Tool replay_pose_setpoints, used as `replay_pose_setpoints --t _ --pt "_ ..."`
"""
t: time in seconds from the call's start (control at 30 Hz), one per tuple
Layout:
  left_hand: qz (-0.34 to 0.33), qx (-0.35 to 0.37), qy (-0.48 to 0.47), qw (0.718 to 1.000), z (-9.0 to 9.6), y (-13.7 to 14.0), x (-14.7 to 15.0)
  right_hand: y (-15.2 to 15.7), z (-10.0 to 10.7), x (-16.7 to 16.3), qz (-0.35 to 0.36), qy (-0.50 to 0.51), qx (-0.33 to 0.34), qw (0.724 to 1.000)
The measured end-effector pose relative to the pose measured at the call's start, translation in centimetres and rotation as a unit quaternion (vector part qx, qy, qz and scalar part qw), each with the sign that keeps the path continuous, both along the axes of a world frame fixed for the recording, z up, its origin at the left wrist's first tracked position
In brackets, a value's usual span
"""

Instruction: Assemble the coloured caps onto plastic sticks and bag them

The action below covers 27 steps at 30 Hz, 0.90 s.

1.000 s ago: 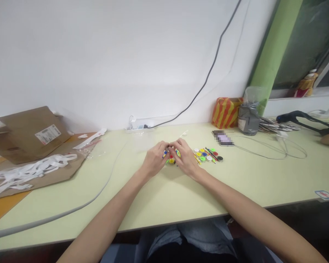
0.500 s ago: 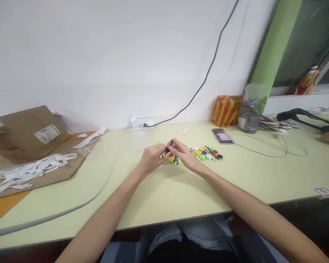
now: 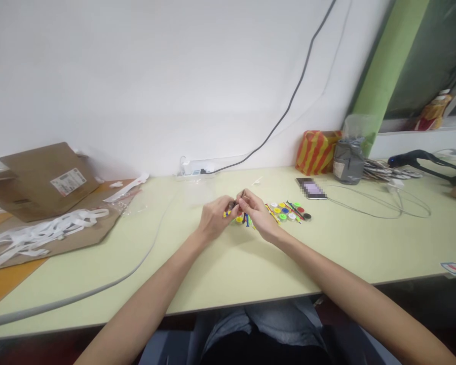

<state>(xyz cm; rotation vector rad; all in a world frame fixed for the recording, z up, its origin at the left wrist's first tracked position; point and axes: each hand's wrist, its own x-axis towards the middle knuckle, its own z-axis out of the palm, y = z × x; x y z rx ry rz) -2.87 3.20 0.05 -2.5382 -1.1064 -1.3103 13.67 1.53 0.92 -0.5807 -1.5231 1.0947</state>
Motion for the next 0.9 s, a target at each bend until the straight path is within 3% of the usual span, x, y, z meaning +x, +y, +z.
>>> replay_pose_setpoints --t 0.2,0.4,0.53,0.63,0.77,0.9 --pt "-0.030 0.008 -0.030 0.999 0.3 -0.2 0.6 0.6 -0.1 0.5 -0.005 0.015 -0.035 0.999" --pt "-0.010 0.006 -0.005 1.000 0.0 -0.3 1.2 0.3 -0.5 -0.2 0.024 0.017 -0.052 0.998" --pt "-0.038 -0.046 -0.065 0.996 -0.3 -0.4 1.2 -0.4 -0.5 -0.8 0.083 0.034 -0.110 0.990" --pt "-0.023 -0.021 -0.123 0.992 -0.2 0.1 0.4 -0.4 -0.3 -0.5 0.100 0.031 -0.117 0.988" --pt "0.039 0.022 -0.165 0.985 0.5 1.2 -1.4 0.9 -0.2 0.6 -0.005 -0.005 -0.089 0.996" --pt "0.094 0.043 -0.121 0.987 0.7 2.2 -2.8 3.0 -0.3 0.4 -0.103 -0.172 -0.074 0.977"
